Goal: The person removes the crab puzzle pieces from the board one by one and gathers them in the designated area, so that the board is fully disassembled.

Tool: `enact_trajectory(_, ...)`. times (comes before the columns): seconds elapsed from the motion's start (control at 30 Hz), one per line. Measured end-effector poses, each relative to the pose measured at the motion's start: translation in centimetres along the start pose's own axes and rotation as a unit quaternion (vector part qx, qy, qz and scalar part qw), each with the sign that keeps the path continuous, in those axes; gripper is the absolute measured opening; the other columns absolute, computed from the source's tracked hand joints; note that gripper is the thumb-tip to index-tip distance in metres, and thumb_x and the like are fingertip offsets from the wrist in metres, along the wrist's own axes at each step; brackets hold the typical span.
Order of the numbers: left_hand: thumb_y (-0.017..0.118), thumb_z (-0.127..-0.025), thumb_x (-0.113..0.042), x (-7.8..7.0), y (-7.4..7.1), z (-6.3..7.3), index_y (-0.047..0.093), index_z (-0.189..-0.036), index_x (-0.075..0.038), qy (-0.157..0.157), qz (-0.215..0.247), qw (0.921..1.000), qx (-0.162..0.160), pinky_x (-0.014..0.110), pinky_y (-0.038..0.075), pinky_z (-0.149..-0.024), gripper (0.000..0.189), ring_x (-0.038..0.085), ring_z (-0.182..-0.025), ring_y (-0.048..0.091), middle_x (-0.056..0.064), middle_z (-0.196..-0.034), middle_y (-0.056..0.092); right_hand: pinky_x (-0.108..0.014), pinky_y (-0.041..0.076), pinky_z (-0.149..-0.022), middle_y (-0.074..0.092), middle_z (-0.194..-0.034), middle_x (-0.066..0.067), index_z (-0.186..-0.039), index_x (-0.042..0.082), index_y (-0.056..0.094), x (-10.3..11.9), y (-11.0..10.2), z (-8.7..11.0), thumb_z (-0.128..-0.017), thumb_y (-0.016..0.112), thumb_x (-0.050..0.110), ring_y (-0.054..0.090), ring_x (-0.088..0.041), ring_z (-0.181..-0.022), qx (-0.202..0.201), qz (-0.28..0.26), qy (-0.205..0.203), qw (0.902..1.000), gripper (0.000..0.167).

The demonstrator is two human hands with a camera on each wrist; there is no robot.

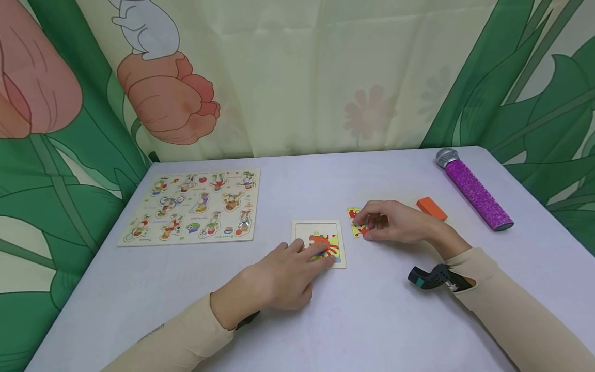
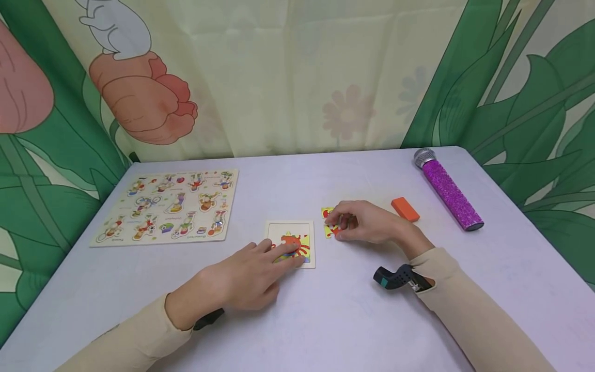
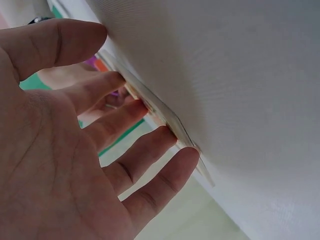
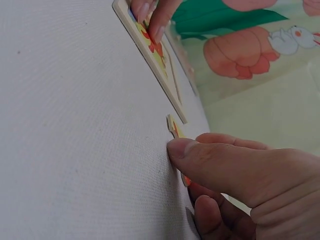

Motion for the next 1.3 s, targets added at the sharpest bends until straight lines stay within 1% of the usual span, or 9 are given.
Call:
enact_trajectory(0.17, 0.053, -0.1, -0.027, 0.1, -0.1, 0.1, 0.042, -0.155, -0.033, 0.002, 0.006, 1.0, 0.0, 0.043, 0.047, -0.097, 0.056, 0.023, -0.122, 0.05, -0.005, -0.163, 0.038, -0.027, 0.053, -0.081, 0.07, -0.11, 0.004, -0.118, 0.02, 0.073, 0.0, 0.0, 0.0, -0.091, 0.08, 0.015, 0.063, -0.017, -0.094, 0.0, 0.004, -0.003, 1.0, 0.028)
enact_trajectory(0.47, 0.052, -0.1, -0.026, 0.2, 0.0, 0.1, 0.043, -0.154, -0.033, 0.008, 0.007, 0.9999, 0.0, 0.042, 0.048, -0.094, 0.056, 0.023, -0.121, 0.05, -0.005, -0.162, 0.038, -0.03, 0.055, -0.083, 0.068, -0.112, 0.003, -0.121, 0.016, 0.07, 0.4, -0.4, -0.6, -0.091, 0.081, 0.02, 0.065, -0.016, -0.095, 0.037, 0.032, -0.005, 0.9988, 0.032)
enact_trajectory(0.6, 0.051, -0.099, -0.026, 0.3, 0.1, 0.0, 0.043, -0.154, -0.032, 0.014, 0.004, 0.9999, -0.005, 0.041, 0.047, -0.093, 0.056, 0.023, -0.12, 0.05, -0.005, -0.162, 0.039, -0.031, 0.056, -0.084, 0.068, -0.108, 0.001, -0.12, 0.016, 0.071, 0.7, -0.7, -0.7, -0.09, 0.082, 0.021, 0.064, -0.016, -0.094, 0.027, 0.037, -0.007, 0.9989, 0.032)
enact_trajectory(0.73, 0.052, -0.099, -0.026, 0.3, 0.1, 0.1, 0.044, -0.154, -0.031, 0.018, -0.004, 0.9997, -0.014, 0.04, 0.048, -0.091, 0.056, 0.023, -0.116, 0.05, -0.005, -0.159, 0.04, -0.03, 0.057, -0.085, 0.068, -0.11, 0.001, -0.119, 0.017, 0.072, 1.1, -0.9, -1.0, -0.09, 0.081, 0.02, 0.063, -0.015, -0.091, 0.014, 0.032, -0.01, 0.9993, 0.03)
enact_trajectory(0.83, 0.052, -0.1, -0.027, 0.3, 0.0, 0.2, 0.045, -0.154, -0.03, 0.023, -0.009, 0.9995, -0.022, 0.038, 0.048, -0.088, 0.055, 0.022, -0.113, 0.05, -0.005, -0.154, 0.042, -0.031, 0.056, -0.084, 0.069, -0.112, 0.001, -0.119, 0.017, 0.072, 1.5, -0.7, -1.4, -0.091, 0.08, 0.02, 0.065, -0.014, -0.089, 0.017, 0.024, -0.02, 0.9994, 0.029)
enact_trajectory(0.9, 0.053, -0.1, -0.027, 0.2, 0.0, 0.2, 0.046, -0.153, -0.03, 0.027, -0.011, 0.9993, -0.025, 0.037, 0.048, -0.086, 0.054, 0.021, -0.111, 0.05, -0.005, -0.149, 0.044, -0.031, 0.056, -0.084, 0.069, -0.108, 0.001, -0.118, 0.017, 0.073, 1.8, -0.4, -1.6, -0.092, 0.08, 0.021, 0.065, -0.013, -0.088, 0.018, 0.024, -0.029, 0.9991, 0.028)
enact_trajectory(1.03, 0.057, -0.1, -0.027, 0.4, -0.2, 0.3, 0.047, -0.154, -0.03, 0.033, -0.002, 0.9993, -0.015, 0.037, 0.049, -0.09, 0.055, 0.02, -0.111, 0.051, -0.006, -0.144, 0.047, -0.032, 0.057, -0.083, 0.067, -0.103, 0.003, -0.118, 0.017, 0.073, 2.2, 0.2, -2.2, -0.093, 0.079, 0.023, 0.063, -0.014, -0.089, 0.022, 0.028, -0.036, 0.9987, 0.026)
enact_trajectory(1.17, 0.06, -0.099, -0.027, 0.7, -0.2, 0.4, 0.047, -0.154, -0.031, 0.033, 0.013, 0.9994, 0.002, 0.039, 0.049, -0.096, 0.056, 0.02, -0.118, 0.053, -0.008, -0.148, 0.047, -0.035, 0.057, -0.086, 0.068, -0.108, 0.003, -0.12, 0.018, 0.073, 2.7, 0.7, -2.7, -0.093, 0.079, 0.022, 0.062, -0.015, -0.092, 0.029, 0.032, -0.033, 0.9985, 0.028)
enact_trajectory(1.3, 0.059, -0.1, -0.029, 0.5, -0.2, 0.4, 0.046, -0.155, -0.03, 0.024, 0.019, 0.9995, 0.012, 0.042, 0.049, -0.1, 0.057, 0.021, -0.125, 0.051, -0.008, -0.151, 0.048, -0.036, 0.056, -0.086, 0.069, -0.112, 0.003, -0.12, 0.017, 0.073, 3.3, 1.1, -3.2, -0.093, 0.078, 0.02, 0.063, -0.015, -0.092, 0.029, 0.039, -0.043, 0.9979, 0.028)
Point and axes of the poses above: each hand's wrist, its own z-axis away from the middle knuckle, its own y-axis out of the palm, x = y × z, the point moved 5 cm from there along -z, towards the middle knuckle
